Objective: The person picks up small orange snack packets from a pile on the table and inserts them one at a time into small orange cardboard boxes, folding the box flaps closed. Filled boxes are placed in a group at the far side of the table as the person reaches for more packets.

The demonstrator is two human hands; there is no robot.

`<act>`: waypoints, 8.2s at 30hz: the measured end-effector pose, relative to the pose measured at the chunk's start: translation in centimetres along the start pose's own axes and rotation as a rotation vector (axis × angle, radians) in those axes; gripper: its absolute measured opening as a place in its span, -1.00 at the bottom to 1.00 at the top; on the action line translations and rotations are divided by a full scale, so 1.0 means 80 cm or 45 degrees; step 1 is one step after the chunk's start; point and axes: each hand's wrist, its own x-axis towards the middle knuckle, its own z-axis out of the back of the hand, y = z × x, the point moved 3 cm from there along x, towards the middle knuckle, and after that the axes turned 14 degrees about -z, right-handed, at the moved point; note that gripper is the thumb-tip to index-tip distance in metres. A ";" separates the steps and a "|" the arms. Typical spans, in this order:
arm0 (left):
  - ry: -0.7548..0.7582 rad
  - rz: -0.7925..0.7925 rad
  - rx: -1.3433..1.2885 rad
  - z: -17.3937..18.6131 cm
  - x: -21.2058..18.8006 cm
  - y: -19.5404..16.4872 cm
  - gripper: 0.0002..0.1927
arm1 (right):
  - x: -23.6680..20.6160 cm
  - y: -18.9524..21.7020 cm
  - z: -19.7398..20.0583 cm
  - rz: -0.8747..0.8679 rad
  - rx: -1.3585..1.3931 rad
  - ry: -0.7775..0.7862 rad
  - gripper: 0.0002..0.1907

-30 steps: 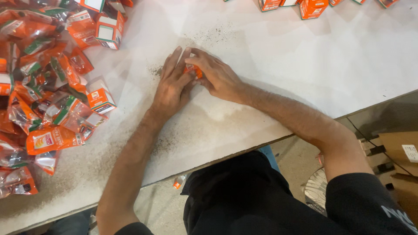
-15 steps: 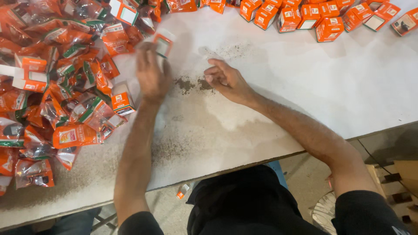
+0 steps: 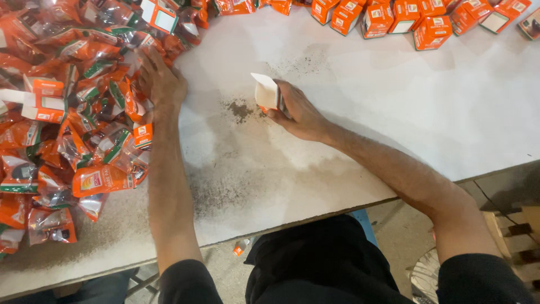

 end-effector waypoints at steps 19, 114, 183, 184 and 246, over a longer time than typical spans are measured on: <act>-0.315 -0.609 -0.849 0.055 -0.101 -0.167 -0.48 | 0.005 0.019 0.031 -0.287 0.170 0.040 -0.37; 0.214 -0.295 -1.267 0.019 -0.009 -0.216 -0.71 | 0.015 -0.003 0.024 -0.089 -0.241 -0.200 0.05; 0.601 0.450 -2.155 -0.028 -0.055 -0.157 -0.80 | -0.006 0.001 0.015 -0.024 -0.210 -0.066 -0.41; 0.628 0.474 -2.148 -0.034 -0.049 -0.158 -0.83 | -0.005 0.003 0.016 -0.052 -0.213 -0.047 -0.42; -0.103 -0.409 -0.427 0.074 -0.168 -0.144 -0.33 | -0.016 0.036 -0.028 0.078 0.128 0.256 -0.08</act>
